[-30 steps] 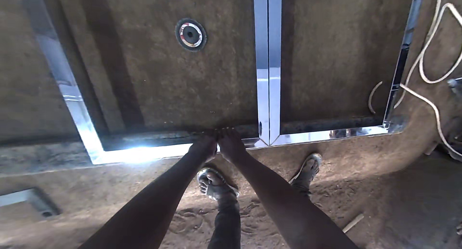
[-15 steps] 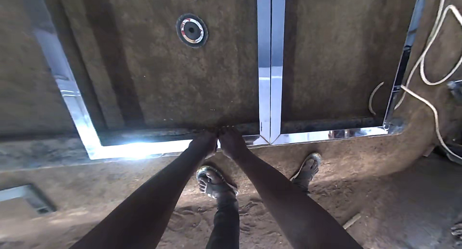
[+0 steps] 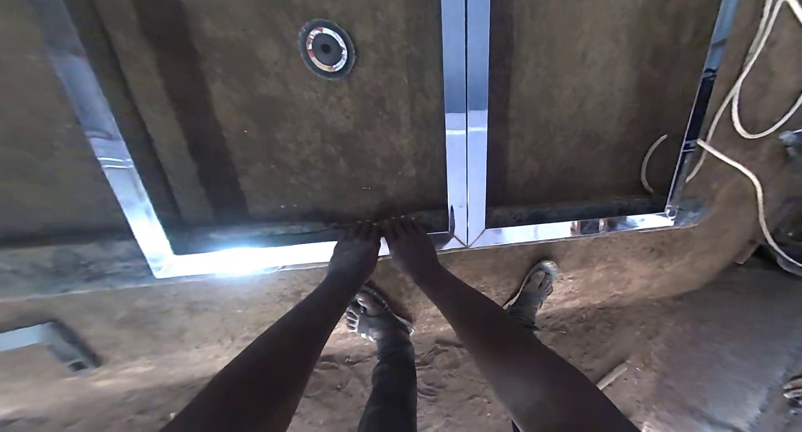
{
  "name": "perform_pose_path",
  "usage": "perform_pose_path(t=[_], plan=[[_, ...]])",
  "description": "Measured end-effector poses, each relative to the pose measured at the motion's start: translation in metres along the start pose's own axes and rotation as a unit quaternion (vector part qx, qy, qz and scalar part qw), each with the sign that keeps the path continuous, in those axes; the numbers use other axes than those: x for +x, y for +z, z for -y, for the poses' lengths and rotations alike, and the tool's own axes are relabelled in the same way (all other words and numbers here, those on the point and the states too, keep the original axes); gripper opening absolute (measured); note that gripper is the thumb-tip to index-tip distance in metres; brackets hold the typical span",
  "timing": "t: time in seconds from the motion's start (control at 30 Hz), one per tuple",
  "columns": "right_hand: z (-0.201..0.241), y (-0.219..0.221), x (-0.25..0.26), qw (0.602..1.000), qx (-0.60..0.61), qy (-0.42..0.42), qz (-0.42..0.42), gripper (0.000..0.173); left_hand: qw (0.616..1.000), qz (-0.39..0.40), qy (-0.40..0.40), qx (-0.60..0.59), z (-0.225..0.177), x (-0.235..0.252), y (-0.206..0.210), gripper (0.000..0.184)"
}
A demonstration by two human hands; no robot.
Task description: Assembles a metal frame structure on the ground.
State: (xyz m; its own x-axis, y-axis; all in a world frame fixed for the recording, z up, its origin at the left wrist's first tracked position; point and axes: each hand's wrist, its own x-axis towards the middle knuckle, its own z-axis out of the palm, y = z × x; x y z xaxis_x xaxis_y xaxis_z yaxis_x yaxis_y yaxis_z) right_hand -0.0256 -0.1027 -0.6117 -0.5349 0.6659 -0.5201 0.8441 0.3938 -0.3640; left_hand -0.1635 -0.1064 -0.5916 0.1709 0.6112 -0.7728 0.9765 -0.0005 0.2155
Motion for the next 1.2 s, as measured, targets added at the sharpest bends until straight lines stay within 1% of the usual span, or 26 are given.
perform_pose_path(t=[0.1, 0.17, 0.23, 0.33, 0.43, 0.53, 0.67, 0.7, 0.8, 0.9, 1.07, 1.13, 1.2], plan=[[0.003, 0.000, 0.003, 1.000, -0.006, 0.004, 0.018, 0.042, 1.000, -0.007, 0.004, 0.013, 0.001, -0.001, 0.004, 0.042], [0.003, 0.004, 0.003, 1.000, -0.013, 0.002, -0.005, 0.039, 1.000, -0.013, 0.011, 0.017, 0.002, 0.000, 0.004, 0.041], [0.003, 0.005, 0.001, 1.000, -0.009, 0.002, -0.013, 0.039, 1.000, -0.002, 0.007, 0.014, 0.001, -0.002, 0.003, 0.043], [0.003, 0.006, -0.001, 1.000, 0.011, 0.003, -0.006, 0.042, 1.000, 0.008, 0.000, -0.009, -0.002, -0.006, -0.004, 0.046], [0.004, 0.003, -0.001, 1.000, 0.021, 0.010, 0.016, 0.043, 1.000, 0.007, -0.001, -0.004, -0.002, -0.006, -0.004, 0.047], [0.004, 0.002, 0.000, 1.000, 0.022, 0.010, 0.019, 0.043, 1.000, -0.013, 0.009, 0.001, 0.000, -0.005, 0.001, 0.044], [0.003, 0.012, -0.002, 0.998, 0.023, 0.003, -0.051, 0.040, 1.000, -0.013, 0.015, 0.000, 0.004, -0.003, 0.004, 0.044], [0.003, 0.012, -0.003, 0.998, 0.022, 0.004, -0.056, 0.041, 1.000, -0.013, 0.014, -0.007, 0.003, -0.003, 0.003, 0.044], [0.004, 0.007, -0.001, 0.999, 0.023, 0.006, -0.023, 0.044, 1.000, -0.014, 0.004, -0.008, 0.000, -0.004, 0.000, 0.043], [0.004, 0.004, 0.001, 1.000, 0.025, 0.005, 0.002, 0.044, 1.000, -0.020, 0.009, -0.005, 0.001, -0.004, 0.001, 0.043], [0.005, 0.013, 0.000, 1.000, 0.014, 0.005, -0.022, 0.043, 0.998, -0.050, 0.023, -0.012, 0.005, -0.006, 0.010, 0.043], [0.004, 0.012, -0.001, 0.999, 0.009, -0.003, -0.040, 0.043, 0.999, -0.044, 0.015, -0.014, 0.003, -0.007, 0.009, 0.044], [0.001, 0.008, -0.003, 0.999, 0.008, -0.021, -0.025, 0.047, 1.000, -0.023, 0.007, -0.007, 0.001, -0.007, 0.005, 0.046]])
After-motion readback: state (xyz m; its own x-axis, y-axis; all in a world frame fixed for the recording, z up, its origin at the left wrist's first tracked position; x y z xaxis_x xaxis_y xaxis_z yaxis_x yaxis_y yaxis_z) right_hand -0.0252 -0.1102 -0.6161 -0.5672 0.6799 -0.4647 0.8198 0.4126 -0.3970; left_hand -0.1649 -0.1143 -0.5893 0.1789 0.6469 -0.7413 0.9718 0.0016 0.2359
